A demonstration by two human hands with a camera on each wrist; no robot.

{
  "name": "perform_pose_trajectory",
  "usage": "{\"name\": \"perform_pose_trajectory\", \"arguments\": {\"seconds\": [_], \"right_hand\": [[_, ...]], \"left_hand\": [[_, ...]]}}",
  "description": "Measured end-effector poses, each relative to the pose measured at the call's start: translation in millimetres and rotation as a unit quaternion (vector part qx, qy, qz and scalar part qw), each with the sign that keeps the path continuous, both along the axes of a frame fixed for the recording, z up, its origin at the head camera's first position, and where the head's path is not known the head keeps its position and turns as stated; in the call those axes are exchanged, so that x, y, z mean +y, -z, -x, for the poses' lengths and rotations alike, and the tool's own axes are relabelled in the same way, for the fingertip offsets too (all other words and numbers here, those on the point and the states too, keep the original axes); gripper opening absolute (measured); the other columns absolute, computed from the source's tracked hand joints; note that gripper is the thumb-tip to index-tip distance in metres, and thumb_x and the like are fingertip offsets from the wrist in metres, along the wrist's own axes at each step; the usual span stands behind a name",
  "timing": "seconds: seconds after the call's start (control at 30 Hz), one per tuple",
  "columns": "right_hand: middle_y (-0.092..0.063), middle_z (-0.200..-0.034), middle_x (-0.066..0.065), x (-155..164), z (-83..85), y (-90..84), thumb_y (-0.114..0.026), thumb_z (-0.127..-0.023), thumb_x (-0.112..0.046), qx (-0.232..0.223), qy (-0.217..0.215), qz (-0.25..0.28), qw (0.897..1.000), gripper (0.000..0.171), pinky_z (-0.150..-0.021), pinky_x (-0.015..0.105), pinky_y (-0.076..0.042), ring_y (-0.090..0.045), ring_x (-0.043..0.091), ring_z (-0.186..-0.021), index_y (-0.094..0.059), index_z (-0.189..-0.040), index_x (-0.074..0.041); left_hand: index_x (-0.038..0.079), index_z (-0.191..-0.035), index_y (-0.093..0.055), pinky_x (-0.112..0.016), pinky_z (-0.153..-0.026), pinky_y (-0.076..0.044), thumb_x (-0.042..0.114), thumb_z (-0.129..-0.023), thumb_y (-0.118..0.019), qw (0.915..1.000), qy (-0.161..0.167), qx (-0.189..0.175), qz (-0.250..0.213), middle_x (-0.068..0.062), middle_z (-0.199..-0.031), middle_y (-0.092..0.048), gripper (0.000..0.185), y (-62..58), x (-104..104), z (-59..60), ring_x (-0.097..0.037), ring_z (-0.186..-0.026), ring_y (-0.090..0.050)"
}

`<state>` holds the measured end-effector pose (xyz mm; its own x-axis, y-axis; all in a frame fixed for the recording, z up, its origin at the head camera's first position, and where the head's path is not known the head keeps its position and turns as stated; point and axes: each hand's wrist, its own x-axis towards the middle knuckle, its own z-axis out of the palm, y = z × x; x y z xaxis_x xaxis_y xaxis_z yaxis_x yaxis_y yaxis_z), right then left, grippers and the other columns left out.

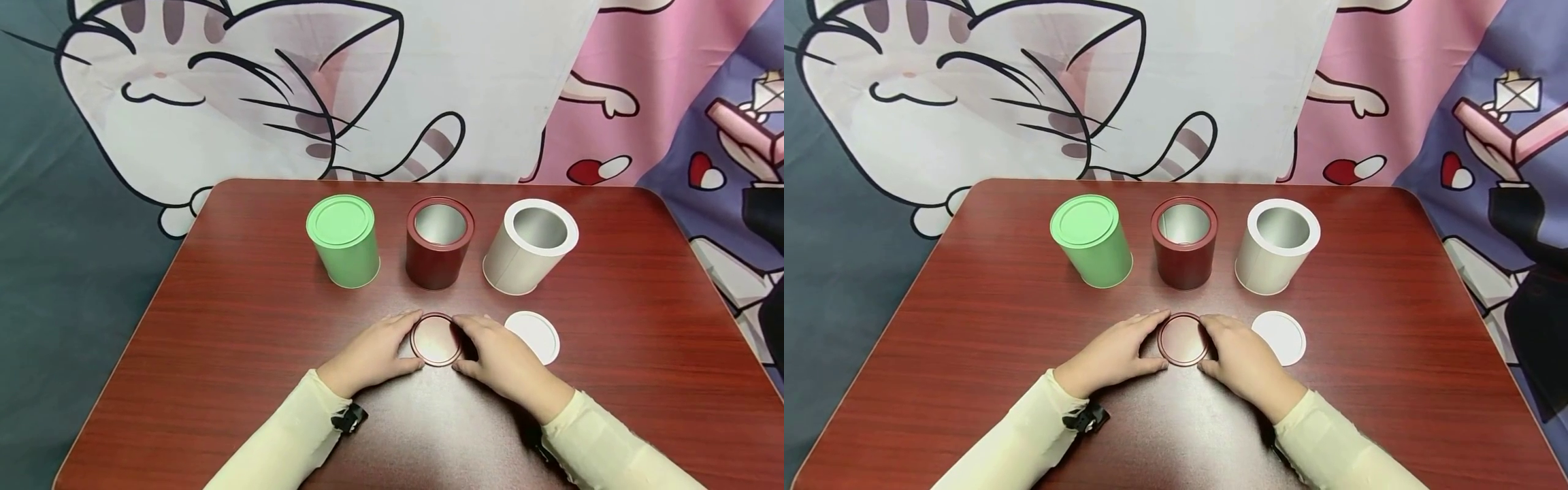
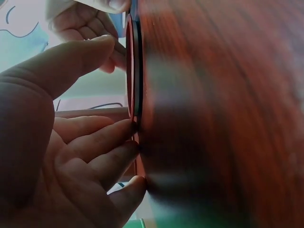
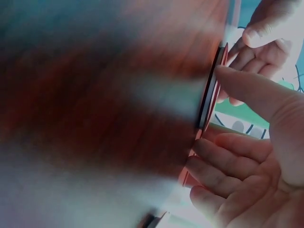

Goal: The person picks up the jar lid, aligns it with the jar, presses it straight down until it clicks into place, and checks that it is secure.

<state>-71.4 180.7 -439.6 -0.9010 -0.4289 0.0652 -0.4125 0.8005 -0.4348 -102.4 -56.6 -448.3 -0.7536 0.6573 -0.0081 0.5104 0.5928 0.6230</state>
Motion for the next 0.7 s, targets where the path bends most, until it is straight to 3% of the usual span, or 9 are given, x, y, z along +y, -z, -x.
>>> {"name": "perform_pose_trajectory", "arguments": {"seconds": [0.43, 0.7], "right_hand": [[-0.069, -0.119, 0.016, 0.0, 2.6, 1.5, -0.086, -0.074, -0.010, 0.035, -0.012, -0.005, 0.999, 0.057, -0.106, 0.051, -0.045, -0.065, 0.031, -0.115, -0.064, -0.124, 0.006], [-0.069, -0.118, 0.015, 0.3, 2.9, 1.9, -0.087, -0.074, -0.010, 0.037, -0.015, -0.002, 0.999, 0.058, -0.106, 0.052, -0.045, -0.065, 0.030, -0.114, -0.064, -0.124, 0.005]], "left_hand": [[0.004, -0.147, -0.047, -0.040, -0.116, -0.036, 0.029, -0.085, -0.079, 0.9998, 0.001, -0.015, 0.015, -0.011, -0.145, -0.055, 0.074, -1.2, 0.1, 0.4, -0.025, -0.138, -0.048], [0.007, -0.147, -0.048, -0.040, -0.113, -0.038, 0.029, -0.085, -0.080, 0.9999, 0.004, -0.007, 0.009, -0.008, -0.143, -0.057, 0.073, -1.1, 0.4, 1.1, -0.023, -0.135, -0.051]]}}
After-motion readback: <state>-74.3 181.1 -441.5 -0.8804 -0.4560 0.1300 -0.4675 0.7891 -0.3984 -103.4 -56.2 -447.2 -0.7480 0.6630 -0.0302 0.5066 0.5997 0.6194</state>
